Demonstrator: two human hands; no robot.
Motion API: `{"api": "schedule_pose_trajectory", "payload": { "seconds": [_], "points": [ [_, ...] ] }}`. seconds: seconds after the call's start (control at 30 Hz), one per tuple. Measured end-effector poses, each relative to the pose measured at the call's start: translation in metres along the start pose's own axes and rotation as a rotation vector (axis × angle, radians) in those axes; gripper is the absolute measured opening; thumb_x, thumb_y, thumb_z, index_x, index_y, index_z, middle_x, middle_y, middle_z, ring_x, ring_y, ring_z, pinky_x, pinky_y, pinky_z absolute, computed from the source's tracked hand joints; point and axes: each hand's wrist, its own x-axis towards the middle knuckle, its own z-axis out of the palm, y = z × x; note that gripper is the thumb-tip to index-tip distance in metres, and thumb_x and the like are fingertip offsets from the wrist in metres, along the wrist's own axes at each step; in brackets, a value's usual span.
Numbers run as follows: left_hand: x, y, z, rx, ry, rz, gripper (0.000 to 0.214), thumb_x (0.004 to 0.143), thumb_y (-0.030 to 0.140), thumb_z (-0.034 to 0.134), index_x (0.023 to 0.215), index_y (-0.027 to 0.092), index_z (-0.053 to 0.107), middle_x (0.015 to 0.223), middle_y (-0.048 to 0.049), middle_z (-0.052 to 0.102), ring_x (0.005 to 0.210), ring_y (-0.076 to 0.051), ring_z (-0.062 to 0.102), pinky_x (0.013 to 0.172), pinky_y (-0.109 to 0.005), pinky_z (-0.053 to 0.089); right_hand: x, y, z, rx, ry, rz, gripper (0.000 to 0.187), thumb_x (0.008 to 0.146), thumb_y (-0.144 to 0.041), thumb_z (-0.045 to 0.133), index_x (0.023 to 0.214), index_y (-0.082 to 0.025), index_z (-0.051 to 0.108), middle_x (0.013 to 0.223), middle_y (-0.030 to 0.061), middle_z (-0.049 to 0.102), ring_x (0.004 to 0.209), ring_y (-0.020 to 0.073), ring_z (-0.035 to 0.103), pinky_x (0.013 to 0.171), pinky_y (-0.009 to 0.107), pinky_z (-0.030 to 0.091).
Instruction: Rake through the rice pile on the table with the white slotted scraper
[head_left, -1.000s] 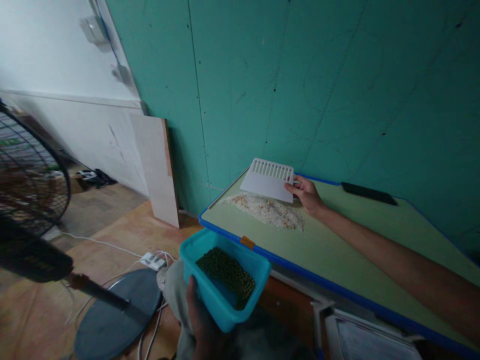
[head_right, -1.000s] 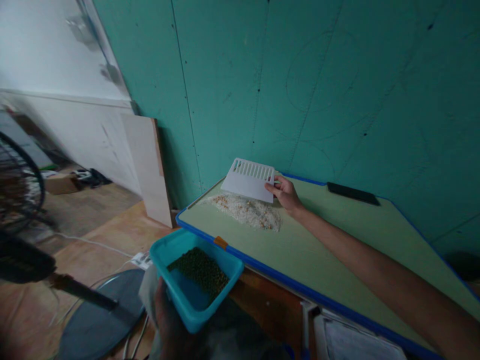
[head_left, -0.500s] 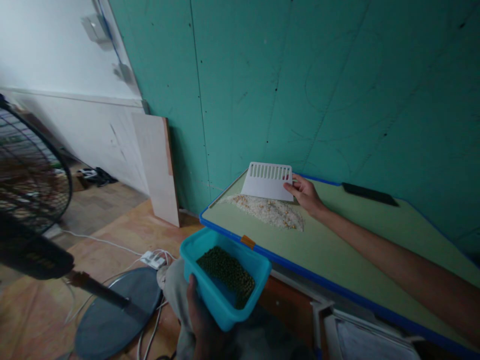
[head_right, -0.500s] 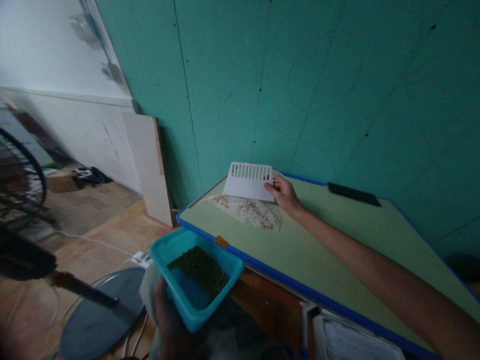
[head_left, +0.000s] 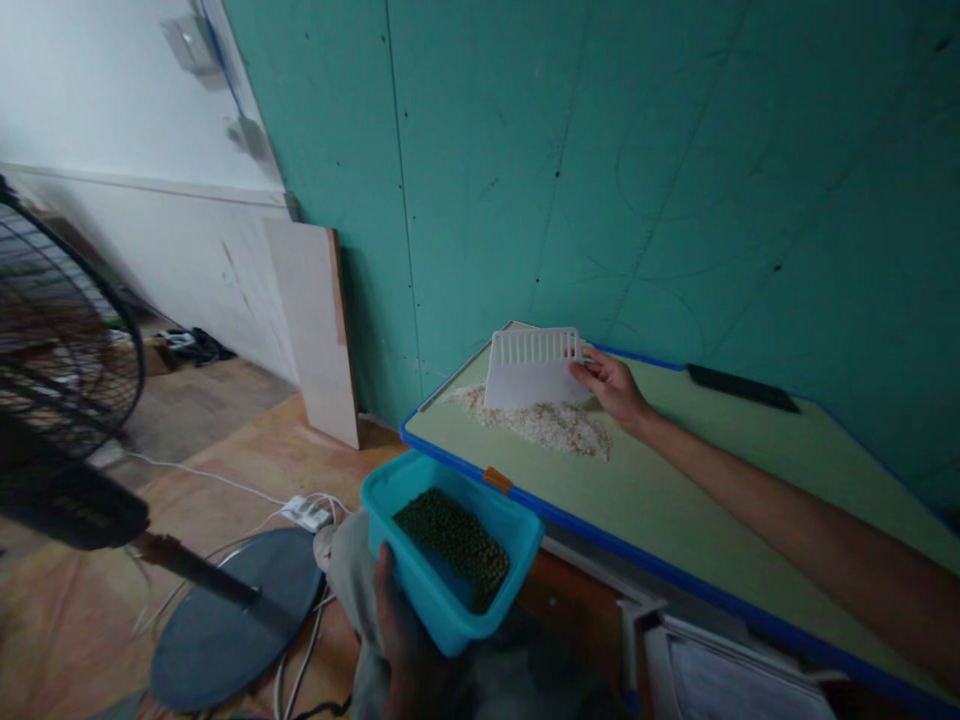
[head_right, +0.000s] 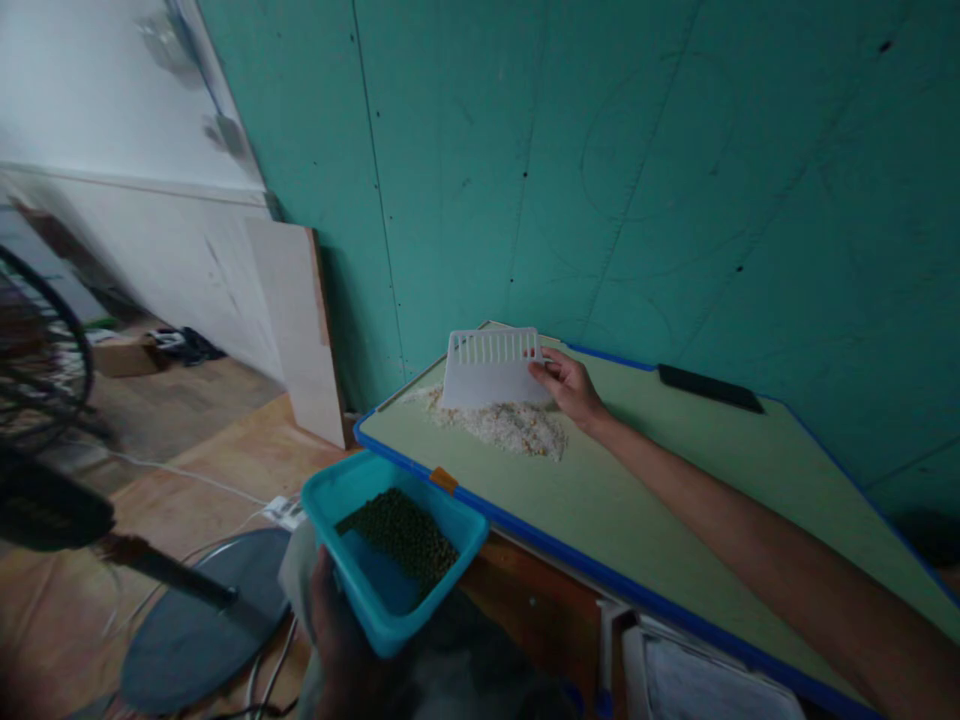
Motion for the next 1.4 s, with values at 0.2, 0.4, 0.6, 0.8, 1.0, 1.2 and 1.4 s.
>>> {"api": "schedule_pose_trajectory", "payload": {
  "seconds": [0.2,0.4,0.6,0.8,1.0,1.2,1.4],
  "points": [
    [-0.007,0.001,0.009,-0.003,0.018,-0.044,0.072,0.083,0.066,0.069,0.145,0.029,0.063,0.129,-0.0079,0.077,0.139,-0.037,0.056,0.11,-0.05,0.051,0.001,0.0,0.0,0.041,0.083,0.0,0.056,0.066,-0.063,0.087,0.103,-0.024,0.07,0.082,0.0024,0.077,0.071,0.0183,0.066,0.065,0.03,0.053],
    [-0.004,-0.001,0.005,0.023,0.038,0.012,0.073,0.084,0.063,0.07,0.147,0.028,0.061,0.133,-0.0089,0.075,0.145,-0.036,0.05,0.115,-0.05,0.046,0.001,-0.001,0.001,0.024,0.079,-0.014,0.055,0.069,-0.062,0.085,0.104,-0.024,0.07,0.084,0.0038,0.078,0.074,0.0202,0.068,0.068,0.032,0.051],
    [-0.003,0.0,0.003,-0.012,-0.04,-0.028,0.066,0.085,0.063,0.07,0.144,0.032,0.064,0.125,-0.0047,0.079,0.143,-0.034,0.053,0.115,-0.048,0.046,0.0,-0.001,0.001,0.01,0.091,-0.012,0.056,0.067,-0.065,0.084,0.104,-0.025,0.069,0.084,0.0033,0.078,0.074,0.0212,0.069,0.068,0.033,0.052],
    [-0.004,0.003,0.003,-0.03,-0.012,-0.046,0.071,0.085,0.061,0.072,0.149,0.033,0.059,0.125,-0.0032,0.079,0.143,-0.034,0.053,0.113,-0.047,0.048,-0.001,-0.008,0.004,-0.006,0.135,-0.025,0.055,0.067,-0.065,0.083,0.1,-0.024,0.067,0.082,0.0042,0.077,0.077,0.0238,0.07,0.07,0.035,0.053],
    [-0.003,0.001,0.002,-0.021,-0.055,-0.106,0.059,0.089,0.06,0.067,0.141,0.029,0.067,0.129,-0.0063,0.078,0.136,-0.035,0.059,0.109,-0.047,0.052,-0.051,-0.04,0.017,-0.024,0.192,-0.065,0.039,0.081,-0.054,0.079,0.102,-0.025,0.067,0.089,0.0043,0.078,0.081,0.0234,0.071,0.071,0.034,0.055],
    [-0.001,-0.001,0.003,-0.064,0.016,-0.073,0.059,0.085,0.059,0.074,0.134,0.027,0.07,0.133,-0.0069,0.076,0.14,-0.035,0.056,0.11,-0.045,0.05,-0.11,-0.057,0.007,-0.056,0.254,0.003,0.029,0.085,-0.049,0.079,0.102,-0.028,0.067,0.091,0.004,0.079,0.079,0.0246,0.074,0.064,0.034,0.056],
    [-0.007,0.002,0.007,-0.014,-0.012,-0.047,0.059,0.086,0.061,0.071,0.135,0.029,0.07,0.13,-0.0063,0.077,0.147,-0.034,0.048,0.115,-0.046,0.046,-0.103,-0.048,-0.002,-0.003,0.299,0.03,0.025,0.081,-0.045,0.081,0.096,-0.028,0.07,0.088,0.0034,0.079,0.074,0.0248,0.072,0.06,0.034,0.055]
  ]
}}
